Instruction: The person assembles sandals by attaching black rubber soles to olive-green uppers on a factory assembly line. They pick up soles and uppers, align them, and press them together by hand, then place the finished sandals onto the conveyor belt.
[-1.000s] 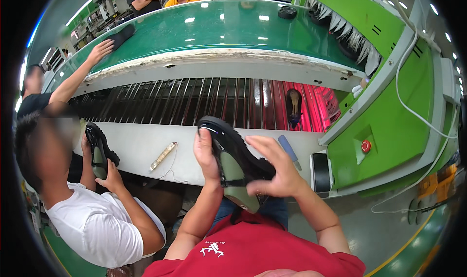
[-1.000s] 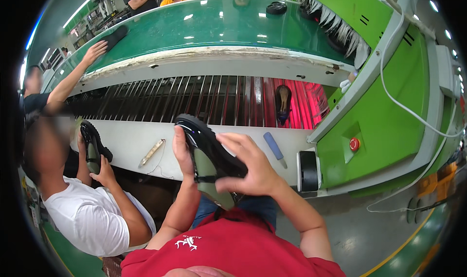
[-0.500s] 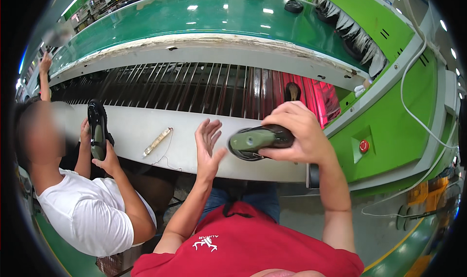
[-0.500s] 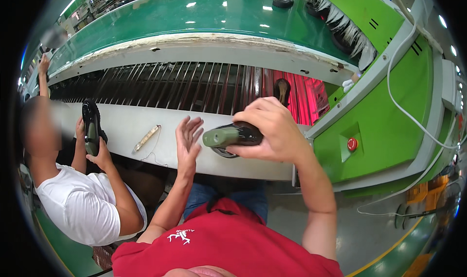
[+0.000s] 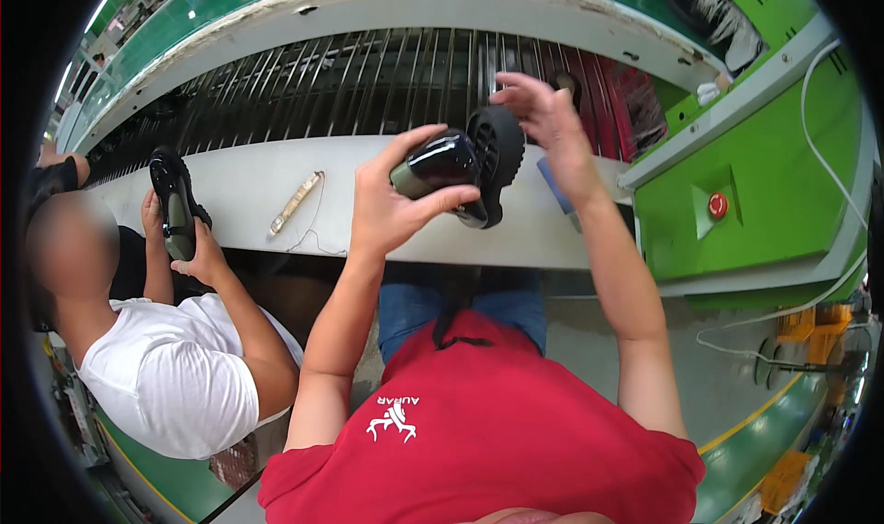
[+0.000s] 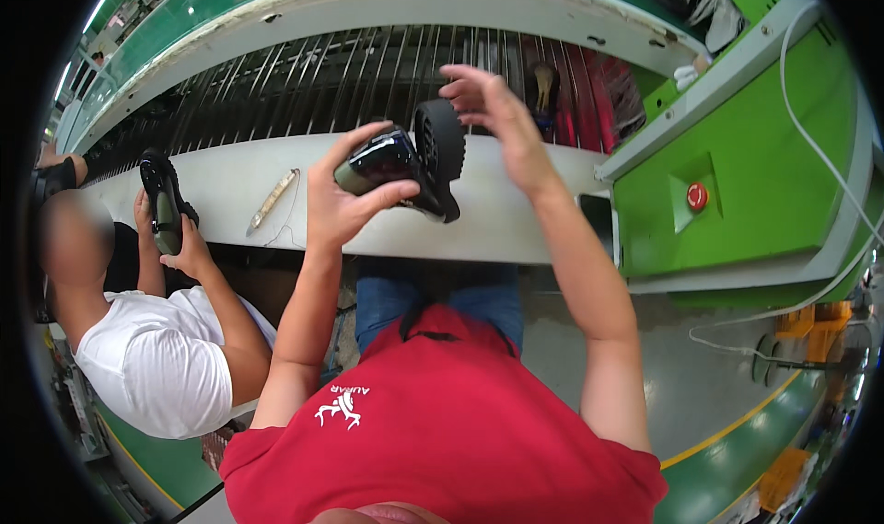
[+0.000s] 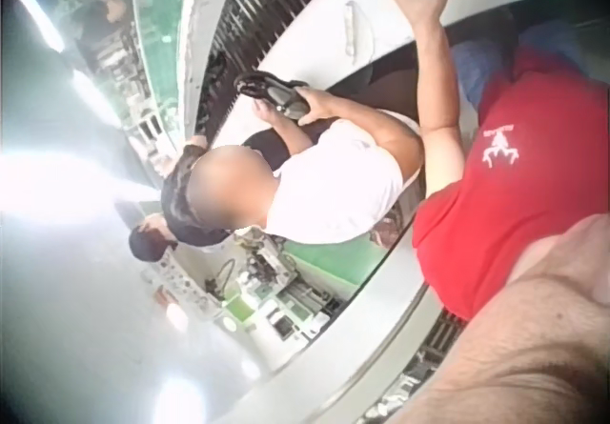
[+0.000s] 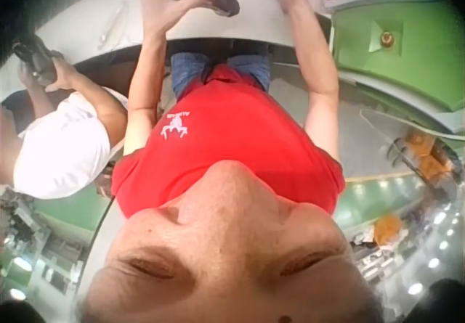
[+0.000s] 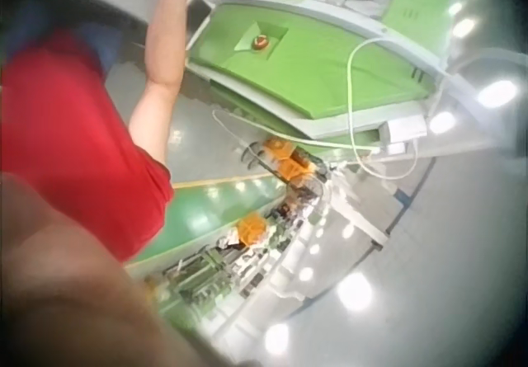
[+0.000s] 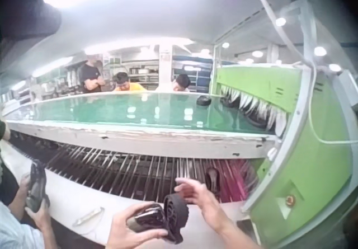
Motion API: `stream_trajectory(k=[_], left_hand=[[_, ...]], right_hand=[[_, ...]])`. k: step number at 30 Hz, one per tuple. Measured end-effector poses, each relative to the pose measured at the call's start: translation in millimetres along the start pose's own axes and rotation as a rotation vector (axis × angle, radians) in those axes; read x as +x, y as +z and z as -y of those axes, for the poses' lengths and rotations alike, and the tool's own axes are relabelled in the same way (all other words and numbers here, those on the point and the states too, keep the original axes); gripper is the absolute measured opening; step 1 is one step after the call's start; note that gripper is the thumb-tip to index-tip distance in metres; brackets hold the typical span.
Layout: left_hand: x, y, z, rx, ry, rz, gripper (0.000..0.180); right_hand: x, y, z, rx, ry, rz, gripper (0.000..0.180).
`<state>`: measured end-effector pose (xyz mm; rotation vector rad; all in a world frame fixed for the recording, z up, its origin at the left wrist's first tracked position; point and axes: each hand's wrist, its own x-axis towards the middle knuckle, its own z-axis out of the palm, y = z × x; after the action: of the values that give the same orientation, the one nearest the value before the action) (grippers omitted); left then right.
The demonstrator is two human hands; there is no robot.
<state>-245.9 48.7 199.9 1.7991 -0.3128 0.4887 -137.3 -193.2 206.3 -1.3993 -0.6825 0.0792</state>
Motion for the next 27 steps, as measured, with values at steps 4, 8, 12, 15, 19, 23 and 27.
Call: stream_trajectory(k=[4, 8, 12, 15, 19, 23, 27], left_hand=[[16.0, -6.0, -17.8, 0.171, 0.026, 0.12, 0.067], [30.8, -16.0, -31.2, 0.455, 0.101, 0.279, 0.07], [44.3, -18.4, -50.0, 0.589, 0.041, 0.448, 0.069], [45.7, -19.3, -46.1, 0.578, 0.063, 0.478, 0.067], [49.6, -19.2, -47.5, 0.555, 0.077, 0.5, 0.064], [54.3, -18.8, -48.1, 0.598, -0.003, 0.534, 0.064], [58.5, -15.2, -49.0, 0.579, -0.021, 0.545, 0.064]], right_hand=[[-14.6, 42.7, -16.0, 0.114, 0.011, -0.084, 0.068], [-9.2, 55.8, -13.4, 0.157, -0.016, -0.139, 0.06], [-10.8, 51.2, -13.8, 0.06, -0.066, -0.185, 0.057], [-8.2, 50.5, -14.7, 0.04, -0.088, -0.22, 0.054], [-8.0, 50.4, -13.9, 0.18, -0.012, -0.231, 0.053], [-1.9, 46.2, -19.7, 0.072, -0.074, -0.241, 0.053], [-2.5, 44.8, -12.8, 0.093, -0.065, -0.252, 0.051]])
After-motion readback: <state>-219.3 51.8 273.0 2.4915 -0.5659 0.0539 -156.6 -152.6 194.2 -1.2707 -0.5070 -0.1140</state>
